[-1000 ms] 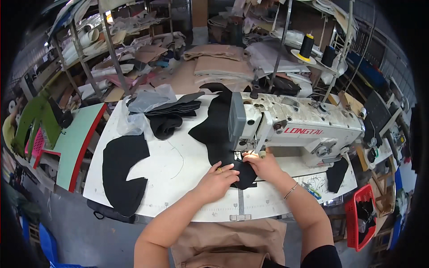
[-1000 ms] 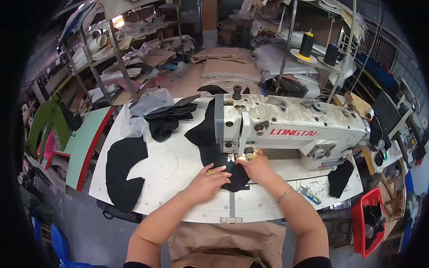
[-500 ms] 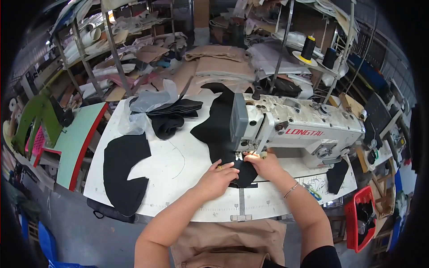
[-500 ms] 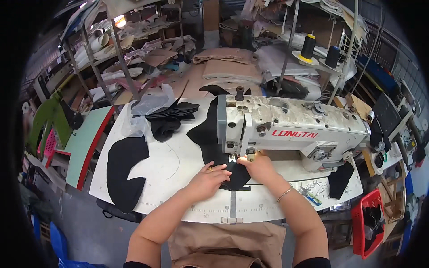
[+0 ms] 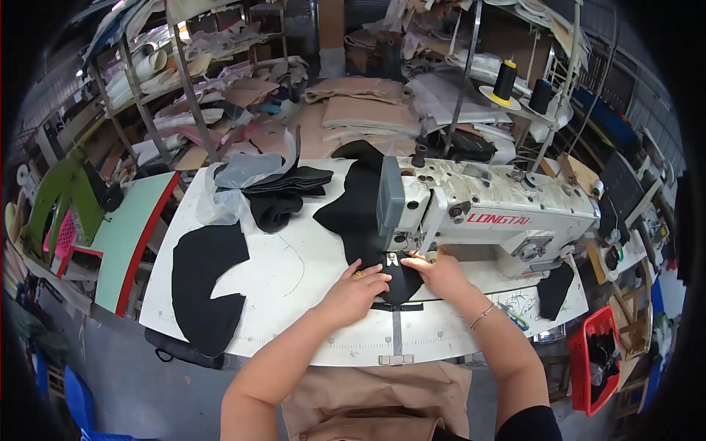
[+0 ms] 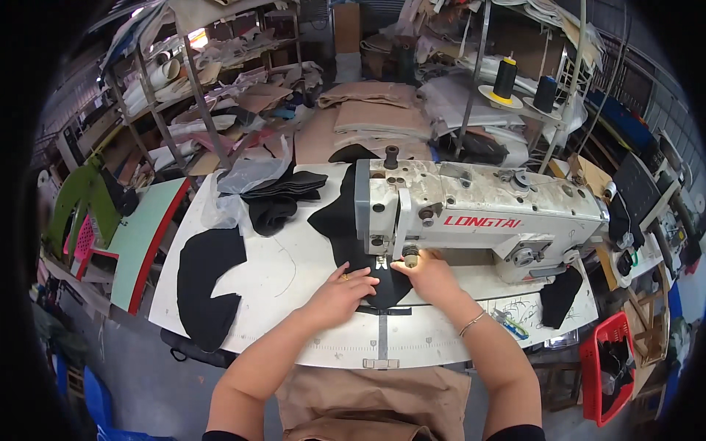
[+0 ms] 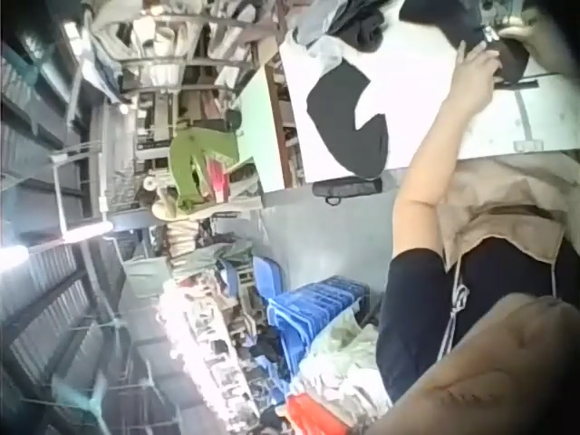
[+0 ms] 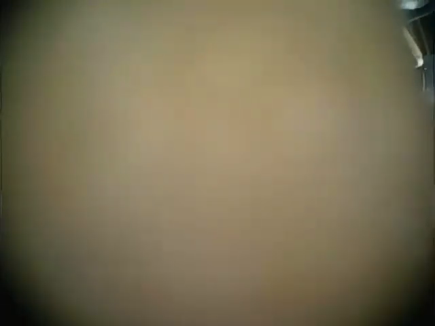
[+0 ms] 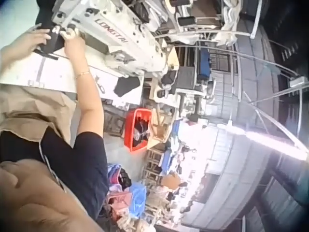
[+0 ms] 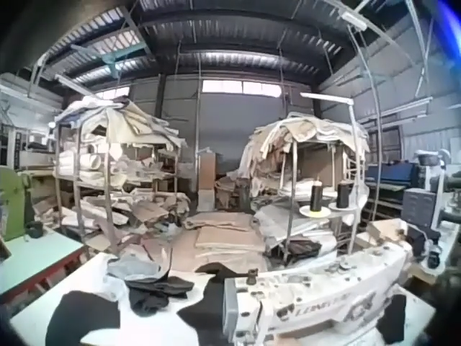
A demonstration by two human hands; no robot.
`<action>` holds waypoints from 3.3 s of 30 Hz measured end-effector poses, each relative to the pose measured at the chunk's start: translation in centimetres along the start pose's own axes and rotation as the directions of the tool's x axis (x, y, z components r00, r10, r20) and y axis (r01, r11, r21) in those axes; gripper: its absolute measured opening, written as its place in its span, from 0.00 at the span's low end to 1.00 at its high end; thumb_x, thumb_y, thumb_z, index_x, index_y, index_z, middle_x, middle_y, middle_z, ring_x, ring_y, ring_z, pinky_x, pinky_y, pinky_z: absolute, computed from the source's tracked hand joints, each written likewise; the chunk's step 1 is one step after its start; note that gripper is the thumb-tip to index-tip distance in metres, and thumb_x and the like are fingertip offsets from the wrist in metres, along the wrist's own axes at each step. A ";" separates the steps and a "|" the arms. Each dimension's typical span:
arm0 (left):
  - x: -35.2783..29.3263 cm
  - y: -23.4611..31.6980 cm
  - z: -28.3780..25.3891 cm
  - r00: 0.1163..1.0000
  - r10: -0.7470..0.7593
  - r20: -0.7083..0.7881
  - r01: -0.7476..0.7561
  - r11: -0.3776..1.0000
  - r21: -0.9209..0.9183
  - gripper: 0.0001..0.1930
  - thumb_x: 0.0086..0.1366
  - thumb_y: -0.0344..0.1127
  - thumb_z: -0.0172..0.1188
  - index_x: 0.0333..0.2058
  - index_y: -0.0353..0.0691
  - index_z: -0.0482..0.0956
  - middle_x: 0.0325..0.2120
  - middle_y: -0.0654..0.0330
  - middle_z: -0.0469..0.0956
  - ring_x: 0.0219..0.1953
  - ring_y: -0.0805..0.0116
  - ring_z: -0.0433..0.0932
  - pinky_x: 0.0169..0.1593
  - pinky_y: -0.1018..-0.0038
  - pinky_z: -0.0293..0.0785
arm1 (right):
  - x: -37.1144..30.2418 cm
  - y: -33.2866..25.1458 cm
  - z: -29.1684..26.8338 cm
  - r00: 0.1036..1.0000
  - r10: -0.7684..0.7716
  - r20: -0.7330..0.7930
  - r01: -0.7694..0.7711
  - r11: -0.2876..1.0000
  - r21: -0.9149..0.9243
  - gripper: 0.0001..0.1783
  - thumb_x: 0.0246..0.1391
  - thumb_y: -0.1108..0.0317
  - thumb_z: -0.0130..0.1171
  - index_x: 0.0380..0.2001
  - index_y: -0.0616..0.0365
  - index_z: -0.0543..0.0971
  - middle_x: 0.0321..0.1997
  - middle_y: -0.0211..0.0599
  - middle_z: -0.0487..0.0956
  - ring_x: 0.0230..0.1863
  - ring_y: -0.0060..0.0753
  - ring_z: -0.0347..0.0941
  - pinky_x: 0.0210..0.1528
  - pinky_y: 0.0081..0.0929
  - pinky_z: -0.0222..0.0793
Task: Stitching black material components together using an industrial sewing machine.
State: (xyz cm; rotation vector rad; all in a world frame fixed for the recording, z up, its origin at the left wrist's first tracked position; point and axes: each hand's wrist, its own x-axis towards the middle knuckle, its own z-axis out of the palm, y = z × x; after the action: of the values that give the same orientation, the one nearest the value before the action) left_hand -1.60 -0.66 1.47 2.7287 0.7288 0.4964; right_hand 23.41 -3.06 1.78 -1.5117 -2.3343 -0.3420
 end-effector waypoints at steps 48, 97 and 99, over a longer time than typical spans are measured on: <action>19.5 -15.9 0.9 0.930 -0.327 -0.167 0.072 0.609 -0.790 0.24 0.52 0.31 0.64 0.49 0.36 0.73 0.44 0.47 0.77 0.45 0.53 0.77 0.49 0.65 0.73 | 1.4 -6.8 -1.5 0.983 -0.185 -0.001 0.185 0.983 0.003 0.08 0.39 0.71 0.55 0.28 0.54 0.76 0.24 0.33 0.73 0.32 0.36 0.72 0.34 0.33 0.69; 0.6 -2.2 -0.1 0.960 0.187 -0.211 -0.187 0.982 0.020 0.13 0.51 0.26 0.59 0.37 0.46 0.81 0.41 0.65 0.80 0.52 0.61 0.75 0.53 0.69 0.72 | -0.9 -2.4 -2.3 0.991 -0.109 -0.071 0.128 0.910 0.393 0.13 0.37 0.76 0.59 0.31 0.53 0.77 0.31 0.34 0.78 0.37 0.39 0.75 0.41 0.35 0.69; 0.7 -1.8 0.1 0.960 0.182 -0.211 -0.181 0.983 0.025 0.14 0.51 0.25 0.60 0.37 0.46 0.81 0.42 0.65 0.80 0.52 0.62 0.75 0.52 0.69 0.73 | -1.0 -2.5 -2.0 0.989 -0.137 -0.057 0.149 0.924 0.351 0.13 0.37 0.76 0.59 0.32 0.53 0.78 0.31 0.34 0.78 0.37 0.39 0.75 0.41 0.35 0.69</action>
State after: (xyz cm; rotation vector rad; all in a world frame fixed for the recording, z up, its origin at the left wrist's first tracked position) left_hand -1.74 1.19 0.95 2.7896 0.5294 0.8399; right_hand 21.80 -5.62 3.16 -1.1596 -2.3311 0.0256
